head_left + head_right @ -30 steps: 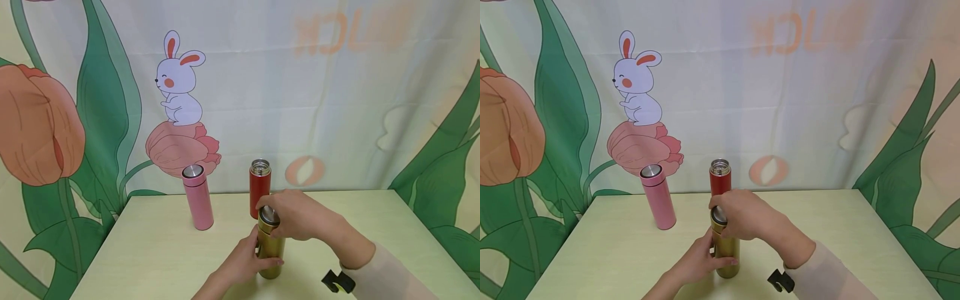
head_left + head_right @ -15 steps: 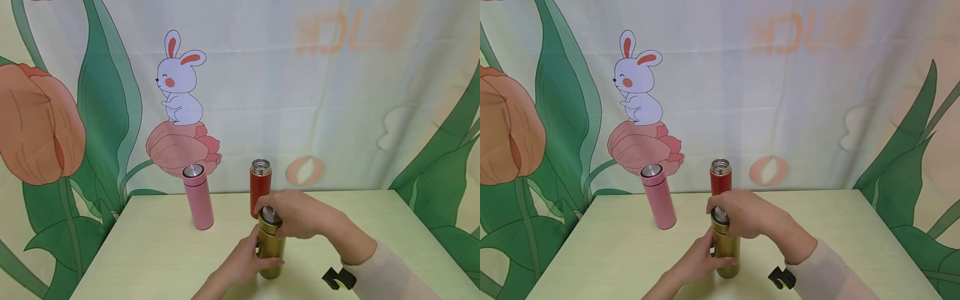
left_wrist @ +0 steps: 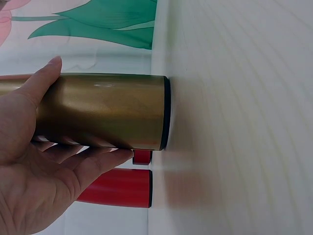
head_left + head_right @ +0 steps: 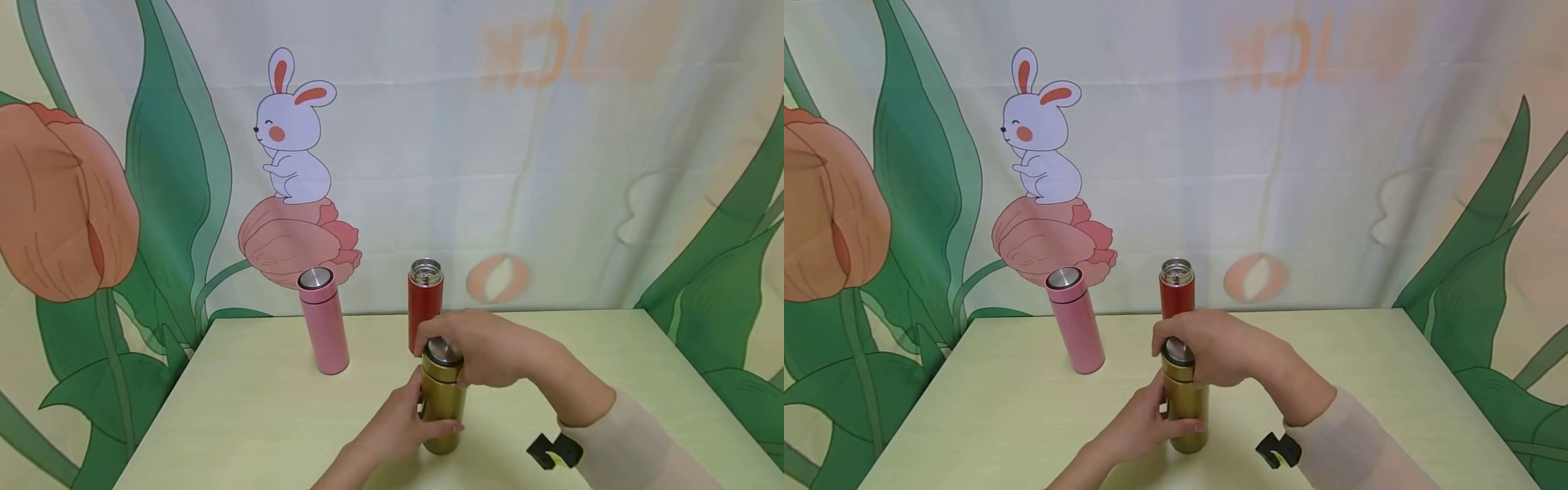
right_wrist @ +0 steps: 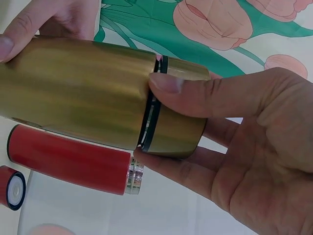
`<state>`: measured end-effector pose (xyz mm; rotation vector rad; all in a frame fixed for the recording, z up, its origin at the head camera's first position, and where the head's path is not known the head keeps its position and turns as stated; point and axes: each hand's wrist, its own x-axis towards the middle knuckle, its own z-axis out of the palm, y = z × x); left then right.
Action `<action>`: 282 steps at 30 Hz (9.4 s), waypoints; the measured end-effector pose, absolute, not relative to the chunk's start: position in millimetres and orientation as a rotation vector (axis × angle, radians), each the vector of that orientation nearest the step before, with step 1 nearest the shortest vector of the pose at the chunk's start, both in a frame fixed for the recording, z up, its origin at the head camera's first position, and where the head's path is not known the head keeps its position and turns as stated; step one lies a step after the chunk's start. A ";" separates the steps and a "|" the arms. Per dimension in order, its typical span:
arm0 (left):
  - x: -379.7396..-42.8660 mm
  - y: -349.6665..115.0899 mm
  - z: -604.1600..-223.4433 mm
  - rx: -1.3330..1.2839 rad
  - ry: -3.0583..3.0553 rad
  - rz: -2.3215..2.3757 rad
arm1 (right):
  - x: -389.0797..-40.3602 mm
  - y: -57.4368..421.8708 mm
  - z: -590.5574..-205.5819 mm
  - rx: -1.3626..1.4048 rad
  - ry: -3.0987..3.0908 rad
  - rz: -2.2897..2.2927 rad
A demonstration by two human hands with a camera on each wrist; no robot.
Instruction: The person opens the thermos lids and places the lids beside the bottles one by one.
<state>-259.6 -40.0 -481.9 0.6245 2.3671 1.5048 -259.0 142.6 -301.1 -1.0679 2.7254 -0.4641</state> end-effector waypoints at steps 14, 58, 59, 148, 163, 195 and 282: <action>-260.7 -40.8 -481.6 0.633 2.372 1.498 | -258.6 148.4 -304.4 -1.008 2.661 -0.596; -258.0 -43.1 -483.8 0.699 2.405 1.488 | -232.1 108.2 -315.9 -0.570 3.255 -0.154; -257.9 -42.9 -483.5 0.694 2.405 1.488 | -232.2 108.5 -315.6 -0.575 3.252 -0.165; -259.2 -42.0 -483.2 0.681 2.363 1.514 | -236.2 128.2 -307.3 -0.591 3.014 -0.237; -260.3 -42.5 -486.8 0.711 2.391 1.512 | -231.1 109.6 -316.8 -0.531 3.215 -0.222; -260.3 -41.7 -484.3 0.637 2.355 1.508 | -247.0 128.3 -303.7 -0.867 2.900 -0.329; -259.0 -42.9 -484.2 0.685 2.385 1.494 | -238.7 126.5 -309.6 -0.719 3.062 -0.376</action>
